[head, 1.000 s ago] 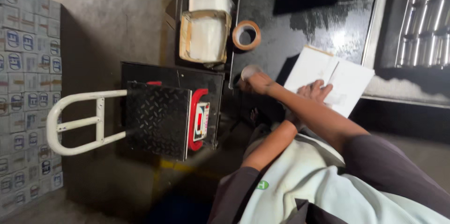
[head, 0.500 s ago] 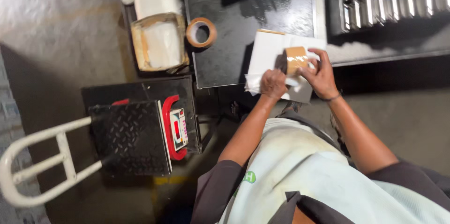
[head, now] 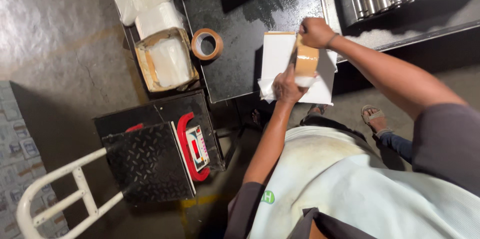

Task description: The person wraps cylindrical metal parts in plastic sheeting and places the wrapped parts into a compartmented cardboard box. They occasionally tape a filled box shut, carry it to a stack of finished boxes, and return to continue wrapping and packing more parts.

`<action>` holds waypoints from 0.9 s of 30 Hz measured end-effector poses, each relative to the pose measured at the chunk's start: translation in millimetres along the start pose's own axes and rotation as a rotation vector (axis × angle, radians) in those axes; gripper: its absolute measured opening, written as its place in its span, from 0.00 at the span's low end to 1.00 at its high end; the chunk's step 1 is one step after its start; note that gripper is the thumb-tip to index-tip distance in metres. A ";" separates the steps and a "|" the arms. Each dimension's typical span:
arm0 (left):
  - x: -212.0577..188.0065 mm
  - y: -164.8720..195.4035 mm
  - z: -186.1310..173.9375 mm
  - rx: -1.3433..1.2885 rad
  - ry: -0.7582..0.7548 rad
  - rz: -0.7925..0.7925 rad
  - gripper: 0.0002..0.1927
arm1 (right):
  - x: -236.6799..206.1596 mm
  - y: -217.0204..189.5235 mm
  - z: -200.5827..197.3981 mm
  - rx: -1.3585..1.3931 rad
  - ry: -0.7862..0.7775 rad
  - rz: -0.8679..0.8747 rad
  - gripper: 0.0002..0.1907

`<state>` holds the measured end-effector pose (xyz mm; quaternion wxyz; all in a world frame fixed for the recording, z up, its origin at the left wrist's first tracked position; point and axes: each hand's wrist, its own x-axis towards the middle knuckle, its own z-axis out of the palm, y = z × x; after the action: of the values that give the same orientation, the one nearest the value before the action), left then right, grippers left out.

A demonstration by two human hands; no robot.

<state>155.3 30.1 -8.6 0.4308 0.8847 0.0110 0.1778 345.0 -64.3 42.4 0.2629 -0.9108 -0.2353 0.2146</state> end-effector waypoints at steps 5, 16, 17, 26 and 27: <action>-1.6 -1.2 4.5 0.041 0.160 -0.141 0.36 | 55.8 0.6 6.8 -0.258 -0.167 0.061 0.18; -5.4 -12.9 5.8 -0.046 0.149 -0.080 0.27 | 52.5 -28.0 9.4 -0.071 -0.444 -0.022 0.35; -9.2 -10.4 0.4 -0.091 -0.036 -0.342 0.27 | 42.6 -34.2 11.4 -0.087 -0.392 -0.037 0.36; -100.3 -28.8 9.8 0.056 -0.295 -0.797 0.27 | 8.8 -46.1 36.1 -0.194 0.004 -0.061 0.40; -97.4 -39.3 16.5 0.102 -0.343 -0.828 0.27 | 19.0 -46.6 38.0 -0.194 0.019 -0.069 0.38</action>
<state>74.6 25.5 -77.7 0.4171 0.8426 0.3011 -0.1593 325.9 -4.6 35.0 0.1832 -0.9253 -0.2837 0.1728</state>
